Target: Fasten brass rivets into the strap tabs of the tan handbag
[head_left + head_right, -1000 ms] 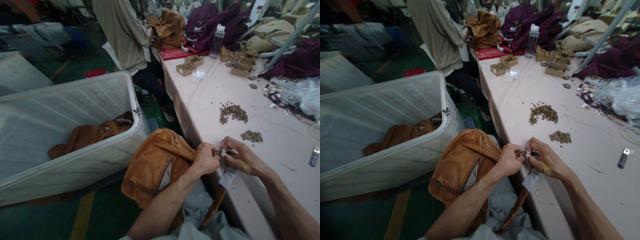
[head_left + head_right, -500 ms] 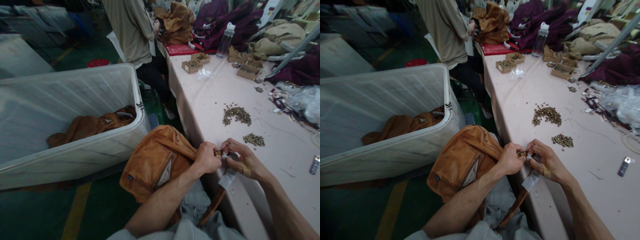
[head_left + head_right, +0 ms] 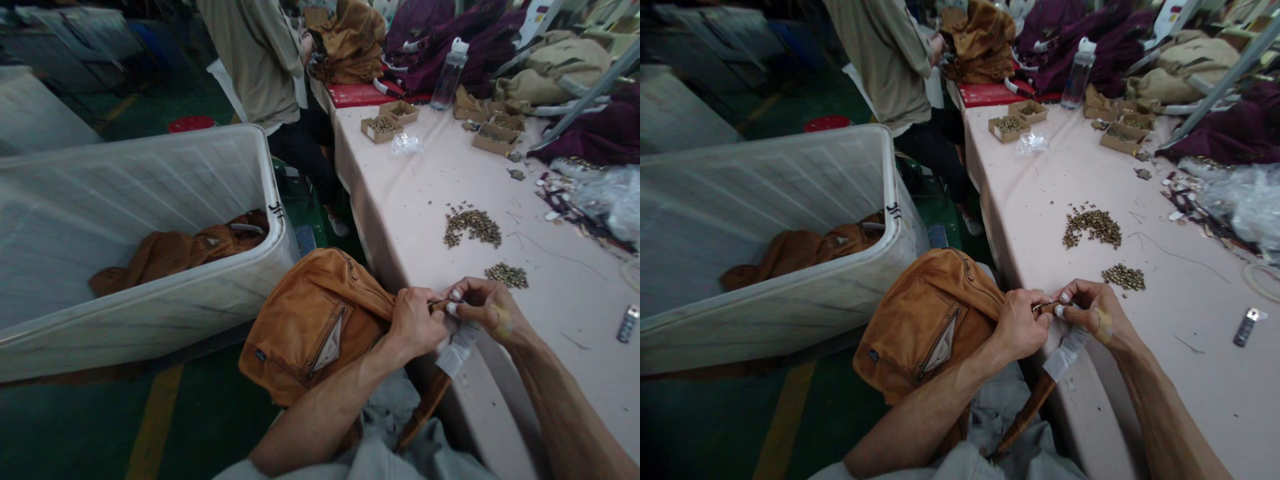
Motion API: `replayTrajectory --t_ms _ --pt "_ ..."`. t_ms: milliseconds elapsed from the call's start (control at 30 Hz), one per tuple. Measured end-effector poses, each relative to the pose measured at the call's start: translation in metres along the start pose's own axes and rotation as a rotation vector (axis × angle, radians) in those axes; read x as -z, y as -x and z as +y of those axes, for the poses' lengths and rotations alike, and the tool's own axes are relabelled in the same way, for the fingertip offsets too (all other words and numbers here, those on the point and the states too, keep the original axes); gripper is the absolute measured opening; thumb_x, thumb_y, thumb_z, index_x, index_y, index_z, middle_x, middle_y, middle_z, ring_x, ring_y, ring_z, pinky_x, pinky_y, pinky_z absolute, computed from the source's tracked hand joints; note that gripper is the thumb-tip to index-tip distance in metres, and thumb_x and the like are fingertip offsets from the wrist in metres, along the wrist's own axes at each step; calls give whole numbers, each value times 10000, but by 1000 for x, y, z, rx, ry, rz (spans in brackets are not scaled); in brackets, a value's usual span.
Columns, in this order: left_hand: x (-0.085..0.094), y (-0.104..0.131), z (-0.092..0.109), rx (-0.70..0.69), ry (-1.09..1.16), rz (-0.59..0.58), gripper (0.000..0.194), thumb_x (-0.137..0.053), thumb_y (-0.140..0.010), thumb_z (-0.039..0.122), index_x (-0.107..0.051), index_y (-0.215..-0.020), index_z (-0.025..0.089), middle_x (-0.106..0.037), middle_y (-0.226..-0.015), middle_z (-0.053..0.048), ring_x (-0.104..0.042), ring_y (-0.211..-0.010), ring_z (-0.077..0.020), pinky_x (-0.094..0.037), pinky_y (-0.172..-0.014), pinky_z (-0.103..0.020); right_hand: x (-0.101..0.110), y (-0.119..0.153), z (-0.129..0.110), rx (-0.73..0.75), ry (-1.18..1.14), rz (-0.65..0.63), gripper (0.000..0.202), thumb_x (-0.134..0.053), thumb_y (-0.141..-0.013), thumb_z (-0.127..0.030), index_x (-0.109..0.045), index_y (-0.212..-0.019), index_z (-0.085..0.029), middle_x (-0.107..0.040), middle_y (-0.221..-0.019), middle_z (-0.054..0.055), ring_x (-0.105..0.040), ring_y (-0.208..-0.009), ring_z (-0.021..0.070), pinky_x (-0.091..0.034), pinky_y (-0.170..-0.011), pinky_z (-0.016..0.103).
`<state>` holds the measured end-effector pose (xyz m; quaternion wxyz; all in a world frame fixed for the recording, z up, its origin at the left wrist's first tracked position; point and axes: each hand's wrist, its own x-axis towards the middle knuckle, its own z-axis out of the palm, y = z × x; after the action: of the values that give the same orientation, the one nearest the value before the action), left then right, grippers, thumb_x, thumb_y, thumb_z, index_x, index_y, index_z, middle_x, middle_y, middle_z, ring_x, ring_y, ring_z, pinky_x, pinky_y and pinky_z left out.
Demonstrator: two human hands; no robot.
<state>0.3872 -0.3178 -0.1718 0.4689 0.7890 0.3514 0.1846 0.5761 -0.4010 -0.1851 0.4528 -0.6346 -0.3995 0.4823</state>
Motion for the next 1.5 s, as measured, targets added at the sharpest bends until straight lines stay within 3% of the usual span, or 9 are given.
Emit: replayTrajectory --t_ms 367,600,800,967,1100,1233,1367,1500 --pt "-3 -4 -5 77 -6 35 337 -684 -702 185 -736 -1032 142 -773 -904 -105 -696 -813 -256 -521 -745 -321 3 2 -9 -34 110 -116 337 -799 -848 -447 -648 -970 -171 -732 -852 51 -627 -702 170 -435 -610 278" --pt "-2 -1 -5 45 -28 48 308 -656 -711 172 -690 -1017 171 -751 -875 -84 -686 -793 -251 -523 -733 -324 -5 2 -6 -16 59 0 354 -871 -762 -432 -672 -888 -167 -682 -766 13 -558 -633 141 -399 -572 264" --pt "-1 1 -4 15 19 70 308 -668 -686 160 -674 -993 190 -726 -797 -44 -665 -731 -225 -491 -671 -303 -7 2 -1 -14 -16 23 342 -913 -698 -302 -657 -882 -172 -691 -797 24 -575 -658 145 -413 -582 259" --pt "4 0 -6 13 96 75 250 -676 -714 162 -671 -963 188 -688 -746 -17 -627 -674 -188 -457 -623 -277 -10 2 -10 60 -31 -32 400 -882 -766 -341 -638 -1046 -192 -714 -916 46 -640 -805 184 -483 -691 272" --pt "17 -4 -10 -8 213 57 260 -707 -762 194 -666 -1017 168 -698 -798 -18 -645 -708 -171 -479 -638 -261 -5 6 -15 111 -2 -136 513 -851 -796 -426 -638 -1198 -189 -724 -1092 108 -659 -1006 267 -540 -817 339" --pt "43 -1 -15 -94 246 10 490 -812 -762 284 -619 -1194 159 -728 -1009 -64 -698 -904 -209 -558 -797 -303 2 11 -7 87 8 -51 531 -813 -823 -456 -661 -1249 -179 -723 -1082 109 -626 -713 184 -523 -590 303" --pt "72 25 -27 -219 -48 78 809 -921 -652 275 -545 -1362 182 -616 -1366 -137 -584 -1272 -316 -488 -1107 -462 6 12 -6 76 -11 89 511 -838 -794 -426 -697 -1217 -177 -728 -993 89 -545 -556 119 -444 -476 267" --pt "89 59 -52 -226 -330 195 808 -841 -755 233 -451 -1462 200 -524 -1475 -155 -474 -1399 -336 -390 -1204 -554 5 11 -12 68 -19 105 475 -853 -776 -425 -734 -1153 -162 -732 -923 82 -537 -537 111 -441 -456 253"
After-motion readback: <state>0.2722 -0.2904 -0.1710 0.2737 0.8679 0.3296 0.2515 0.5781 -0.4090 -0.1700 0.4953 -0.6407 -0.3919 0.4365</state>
